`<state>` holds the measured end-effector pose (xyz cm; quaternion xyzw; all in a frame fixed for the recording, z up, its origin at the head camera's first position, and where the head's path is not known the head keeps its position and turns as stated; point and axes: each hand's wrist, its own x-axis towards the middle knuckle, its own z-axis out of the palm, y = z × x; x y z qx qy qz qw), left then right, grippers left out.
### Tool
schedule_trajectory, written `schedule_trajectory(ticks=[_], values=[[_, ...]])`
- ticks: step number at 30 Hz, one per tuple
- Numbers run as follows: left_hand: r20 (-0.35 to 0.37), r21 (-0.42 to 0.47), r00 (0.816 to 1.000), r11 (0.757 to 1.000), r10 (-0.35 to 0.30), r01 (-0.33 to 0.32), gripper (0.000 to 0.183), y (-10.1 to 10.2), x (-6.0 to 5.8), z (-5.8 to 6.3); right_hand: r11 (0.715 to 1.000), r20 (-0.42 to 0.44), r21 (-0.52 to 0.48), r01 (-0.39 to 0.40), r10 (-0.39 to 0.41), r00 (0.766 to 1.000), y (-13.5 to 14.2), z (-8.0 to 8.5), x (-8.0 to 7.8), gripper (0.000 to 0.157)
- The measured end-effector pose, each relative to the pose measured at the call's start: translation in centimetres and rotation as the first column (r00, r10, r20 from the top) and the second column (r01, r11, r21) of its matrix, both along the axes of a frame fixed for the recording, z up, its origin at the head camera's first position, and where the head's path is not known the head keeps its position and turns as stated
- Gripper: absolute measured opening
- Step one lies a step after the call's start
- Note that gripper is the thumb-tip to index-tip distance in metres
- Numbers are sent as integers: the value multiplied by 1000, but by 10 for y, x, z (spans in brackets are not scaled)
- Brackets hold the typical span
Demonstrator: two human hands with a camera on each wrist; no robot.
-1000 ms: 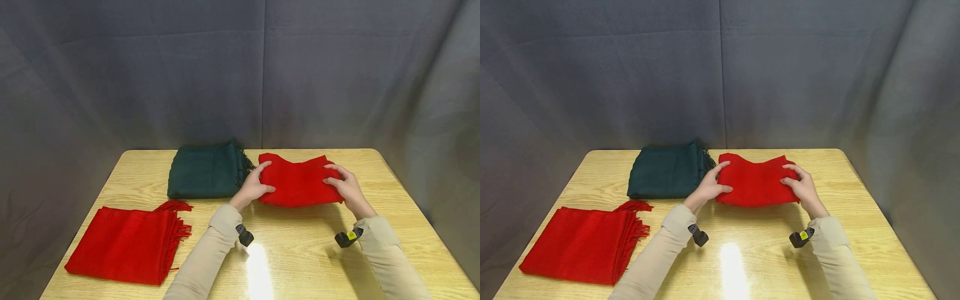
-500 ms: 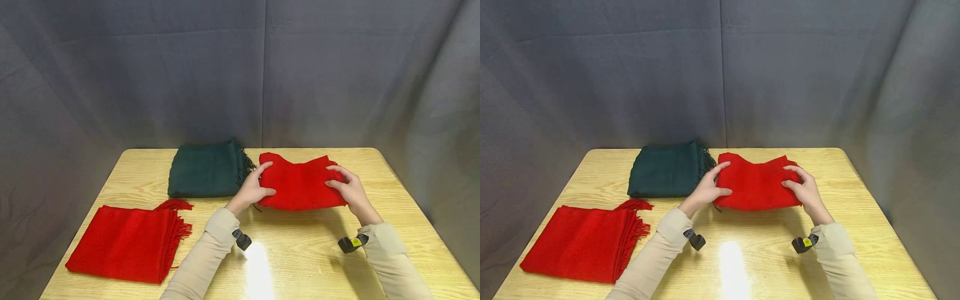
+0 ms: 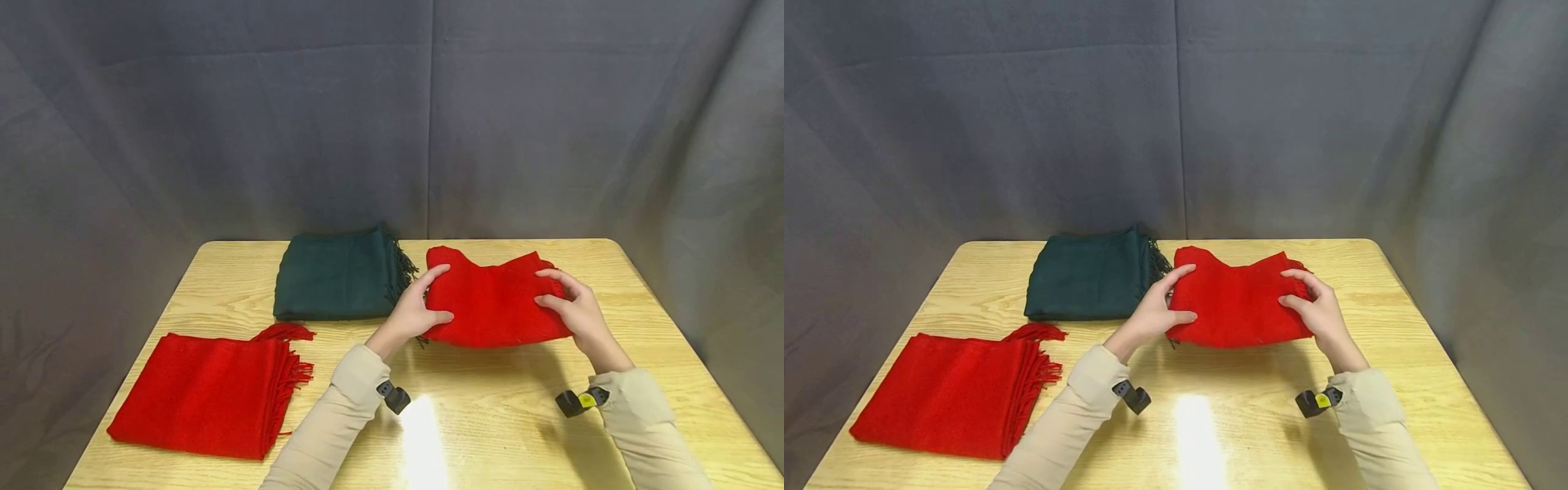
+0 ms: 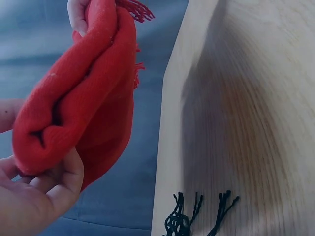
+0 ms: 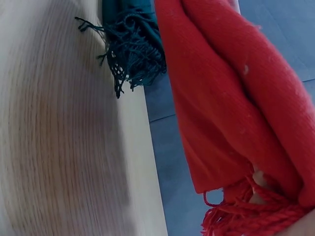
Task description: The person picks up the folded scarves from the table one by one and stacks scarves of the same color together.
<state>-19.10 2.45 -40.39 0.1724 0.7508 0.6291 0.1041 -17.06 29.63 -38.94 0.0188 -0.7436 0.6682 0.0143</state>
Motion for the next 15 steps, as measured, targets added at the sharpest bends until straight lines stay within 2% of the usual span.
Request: schedule_trajectory(ticks=[4,10,12,15], values=[[-22,-4,1000,1000,-6,6,76,0,2,0,1000,-22,25,-1,2,1000,0,1,5,33],[-2,27,1000,999,-27,27,76,-4,10,2,999,-27,33,-7,8,1000,1,2,13,33],[20,56,999,998,-37,36,77,-6,15,4,999,-31,48,-12,14,999,0,2,16,34],[26,98,998,994,-54,52,75,-11,26,14,997,-45,74,-12,16,999,-2,1,21,35]])
